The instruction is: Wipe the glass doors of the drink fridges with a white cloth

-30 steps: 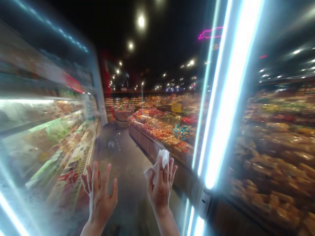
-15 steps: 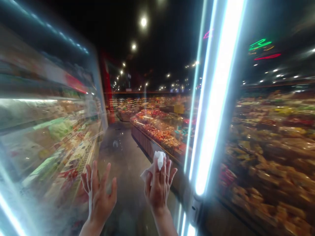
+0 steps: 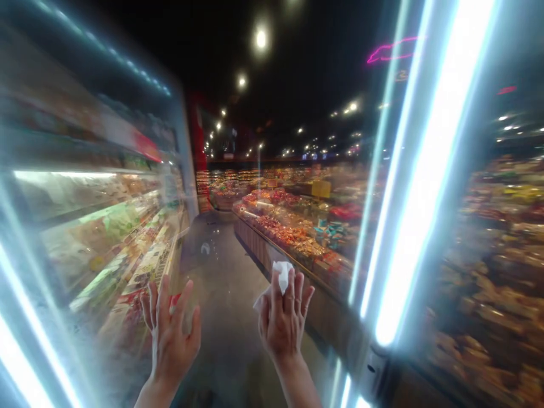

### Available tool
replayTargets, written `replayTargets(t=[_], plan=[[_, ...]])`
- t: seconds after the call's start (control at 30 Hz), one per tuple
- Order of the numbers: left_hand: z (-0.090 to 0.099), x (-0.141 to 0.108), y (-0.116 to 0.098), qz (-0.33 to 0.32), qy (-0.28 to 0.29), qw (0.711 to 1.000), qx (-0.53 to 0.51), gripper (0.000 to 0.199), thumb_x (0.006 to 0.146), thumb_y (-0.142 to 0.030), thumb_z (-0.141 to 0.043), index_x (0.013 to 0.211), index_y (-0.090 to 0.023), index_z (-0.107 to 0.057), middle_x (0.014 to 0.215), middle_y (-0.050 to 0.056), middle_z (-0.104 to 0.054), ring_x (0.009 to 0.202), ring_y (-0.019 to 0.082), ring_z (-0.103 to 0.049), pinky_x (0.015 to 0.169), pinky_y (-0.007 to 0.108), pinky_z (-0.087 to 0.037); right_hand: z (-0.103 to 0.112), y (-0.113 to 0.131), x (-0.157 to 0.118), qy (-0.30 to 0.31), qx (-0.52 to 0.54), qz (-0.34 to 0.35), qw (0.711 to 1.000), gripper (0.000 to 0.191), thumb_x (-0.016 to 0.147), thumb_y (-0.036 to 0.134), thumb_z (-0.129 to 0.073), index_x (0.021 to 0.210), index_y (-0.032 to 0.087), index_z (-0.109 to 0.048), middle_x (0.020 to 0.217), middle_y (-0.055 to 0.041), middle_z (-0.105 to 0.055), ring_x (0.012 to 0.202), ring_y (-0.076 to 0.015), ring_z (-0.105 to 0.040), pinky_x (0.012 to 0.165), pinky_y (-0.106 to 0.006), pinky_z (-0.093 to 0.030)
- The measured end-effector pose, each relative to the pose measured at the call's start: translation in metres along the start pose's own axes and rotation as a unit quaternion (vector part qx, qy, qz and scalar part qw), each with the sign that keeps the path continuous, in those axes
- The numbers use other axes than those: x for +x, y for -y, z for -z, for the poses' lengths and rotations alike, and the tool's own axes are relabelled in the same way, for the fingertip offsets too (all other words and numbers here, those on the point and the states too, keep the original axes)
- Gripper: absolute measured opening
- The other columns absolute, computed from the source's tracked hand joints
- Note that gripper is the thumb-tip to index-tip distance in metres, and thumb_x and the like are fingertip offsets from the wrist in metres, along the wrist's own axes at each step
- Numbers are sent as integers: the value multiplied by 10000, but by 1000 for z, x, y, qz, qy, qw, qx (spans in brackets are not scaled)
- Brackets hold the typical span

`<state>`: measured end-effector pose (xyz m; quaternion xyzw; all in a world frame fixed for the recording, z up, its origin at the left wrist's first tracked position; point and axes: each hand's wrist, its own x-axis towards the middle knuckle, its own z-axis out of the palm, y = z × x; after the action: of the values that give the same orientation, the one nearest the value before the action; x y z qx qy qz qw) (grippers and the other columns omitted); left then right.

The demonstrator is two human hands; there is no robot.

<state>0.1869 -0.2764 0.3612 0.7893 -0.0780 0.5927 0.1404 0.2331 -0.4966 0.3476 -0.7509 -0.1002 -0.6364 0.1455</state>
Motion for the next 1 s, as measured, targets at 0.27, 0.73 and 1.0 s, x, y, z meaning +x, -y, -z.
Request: replayTargets(t=[0.27, 0.73, 1.0], plan=[[9, 5, 34, -10, 0, 1000, -12, 868, 890, -128, -670, 1606, -422, -276, 1751, 22, -154, 1620, 335, -85, 1319, 647, -91, -25, 95, -31, 39, 37, 92, 994, 525, 986, 119, -508, 1508, 157, -469, 1748, -124, -127, 1619, -288, -142, 1320, -555, -132], [36, -3, 109, 10, 18, 1000, -8, 846, 893, -132, -663, 1600, -421, -300, 1753, 27, -153, 1623, 339, -71, 1312, 671, -57, -54, 163, -31, 13, 47, 58, 997, 662, 1003, 124, -478, 1635, 156, -284, 1733, -159, -164, 1617, -302, -146, 1306, -595, -157], [47, -9, 134, 9, 23, 1000, 5, 850, 900, -140, -652, 1614, -399, -271, 1754, 45, -138, 1622, 340, -89, 1316, 663, -73, -53, 167, -20, 1, 30, 35, 999, 731, 1021, 134, -484, 1671, 195, -156, 1728, -144, -171, 1618, -297, -126, 1305, -619, -123]])
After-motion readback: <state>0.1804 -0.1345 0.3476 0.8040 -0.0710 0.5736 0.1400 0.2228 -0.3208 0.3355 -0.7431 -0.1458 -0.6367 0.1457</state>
